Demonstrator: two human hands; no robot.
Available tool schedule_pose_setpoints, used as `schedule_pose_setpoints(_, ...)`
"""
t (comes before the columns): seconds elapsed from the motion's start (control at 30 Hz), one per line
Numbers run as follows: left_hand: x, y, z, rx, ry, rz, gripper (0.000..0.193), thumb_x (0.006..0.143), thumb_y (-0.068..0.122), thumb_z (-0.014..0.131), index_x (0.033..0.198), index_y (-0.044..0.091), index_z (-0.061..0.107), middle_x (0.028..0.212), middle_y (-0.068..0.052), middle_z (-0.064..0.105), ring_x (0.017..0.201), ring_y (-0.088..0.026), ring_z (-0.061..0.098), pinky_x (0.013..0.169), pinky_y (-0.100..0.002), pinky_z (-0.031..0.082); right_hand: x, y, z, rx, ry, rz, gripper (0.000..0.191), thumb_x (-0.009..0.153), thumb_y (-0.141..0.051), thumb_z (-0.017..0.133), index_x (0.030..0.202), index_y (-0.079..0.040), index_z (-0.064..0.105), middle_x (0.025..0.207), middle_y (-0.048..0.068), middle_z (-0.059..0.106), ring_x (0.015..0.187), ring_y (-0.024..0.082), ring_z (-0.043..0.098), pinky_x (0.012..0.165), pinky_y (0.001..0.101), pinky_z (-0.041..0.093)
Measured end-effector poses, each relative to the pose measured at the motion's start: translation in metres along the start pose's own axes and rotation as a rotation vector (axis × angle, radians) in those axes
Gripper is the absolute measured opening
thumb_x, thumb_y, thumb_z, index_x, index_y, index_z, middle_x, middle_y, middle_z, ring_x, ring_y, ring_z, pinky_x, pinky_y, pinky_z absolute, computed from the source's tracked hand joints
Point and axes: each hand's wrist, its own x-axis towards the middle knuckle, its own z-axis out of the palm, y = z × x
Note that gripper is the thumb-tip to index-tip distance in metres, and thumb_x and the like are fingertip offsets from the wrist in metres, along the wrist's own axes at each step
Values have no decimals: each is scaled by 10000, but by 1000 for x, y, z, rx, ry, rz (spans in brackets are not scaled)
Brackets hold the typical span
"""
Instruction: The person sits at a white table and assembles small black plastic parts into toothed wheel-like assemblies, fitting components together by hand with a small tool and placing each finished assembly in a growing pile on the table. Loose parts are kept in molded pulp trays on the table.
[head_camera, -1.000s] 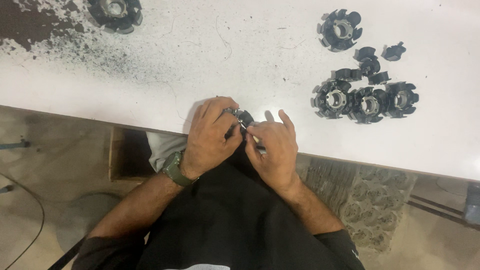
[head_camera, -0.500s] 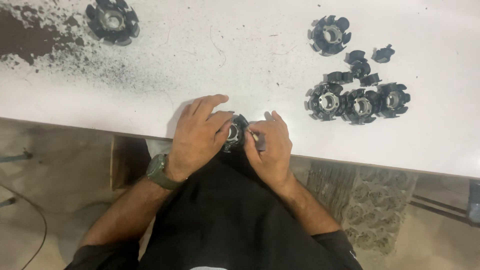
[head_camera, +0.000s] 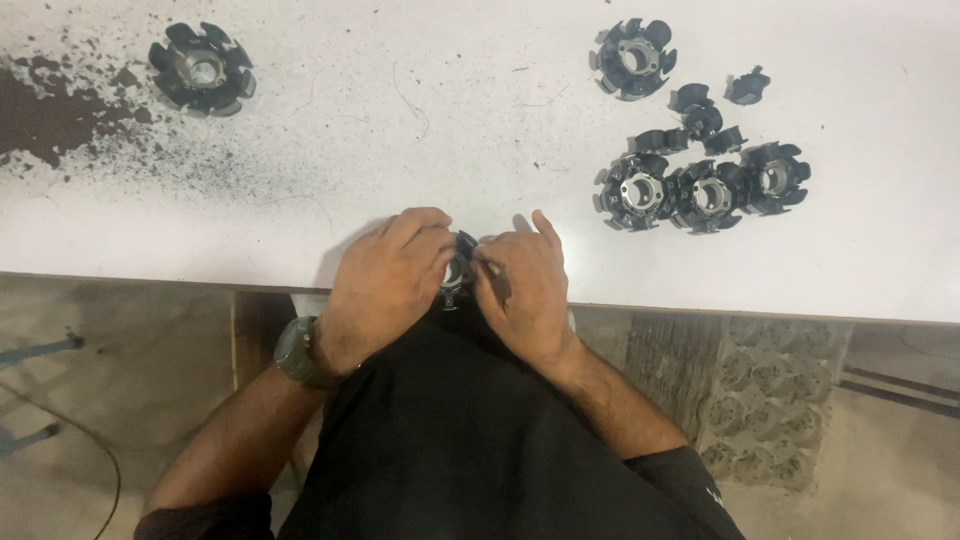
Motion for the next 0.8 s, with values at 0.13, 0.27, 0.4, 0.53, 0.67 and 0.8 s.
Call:
schedule_pose_setpoints(0.13, -1, -3, 2, -97, 75, -52, 135, 950, 91, 674, 1071, 31, 675, 1142, -103, 675, 985, -316, 677, 825, -413, 561, -5, -1, 1, 47, 49, -78, 297, 858, 17, 776, 1093, -71, 616, 1077, 97, 678, 1086, 282, 665, 1223, 582, 343)
schedule_pose_setpoints(0.27, -2, -3, -1, -132, 0, -136, 111, 947, 90, 681, 1044, 36, 678, 1120, -106, 679, 952, -305, 682, 809, -411, 562, -8, -2, 4, 26, 19, -70, 307, 847, 15, 790, 1099, -64, 634, 1081, 104, 675, 1092, 286, 657, 1222, 576, 337)
schedule_pose_setpoints(0.4, -4, -1, -4, -153, 9, -134, 112, 928, 81, 695, 1027, 35, 667, 1137, -116, 676, 958, -309, 687, 792, -407, 570, -7, -3, 6, -12, 6, -50, 305, 850, 16, 798, 1103, -65, 649, 1073, 101, 674, 1084, 279, 655, 1217, 575, 348)
schedule_pose_setpoints(0.53, -7, -1, -4, -211, -16, -215, 117, 890, 51, 700, 991, 27, 648, 1165, -117, 679, 885, -298, 699, 709, -382, 581, -6, -2, 5, -10, 12, -62, 307, 843, 17, 802, 1094, -66, 645, 1051, 97, 669, 1075, 280, 654, 1214, 575, 355)
schedule_pose_setpoints(0.67, -12, -2, -4, -264, 49, -175, 123, 881, 35, 713, 979, 34, 637, 1178, -115, 675, 859, -273, 718, 685, -354, 587, -8, -3, 7, -1, 37, -106, 306, 846, 29, 801, 1085, -69, 638, 1040, 95, 668, 1100, 289, 665, 1216, 580, 359)
schedule_pose_setpoints(0.8, -12, 0, -5, -296, 78, -184, 126, 888, 31, 715, 982, 31, 631, 1179, -119, 667, 853, -276, 715, 688, -355, 587, -8, -6, 12, 1, 36, -95, 323, 833, 42, 805, 1090, -62, 639, 1035, 106, 668, 1095, 296, 665, 1207, 581, 381)
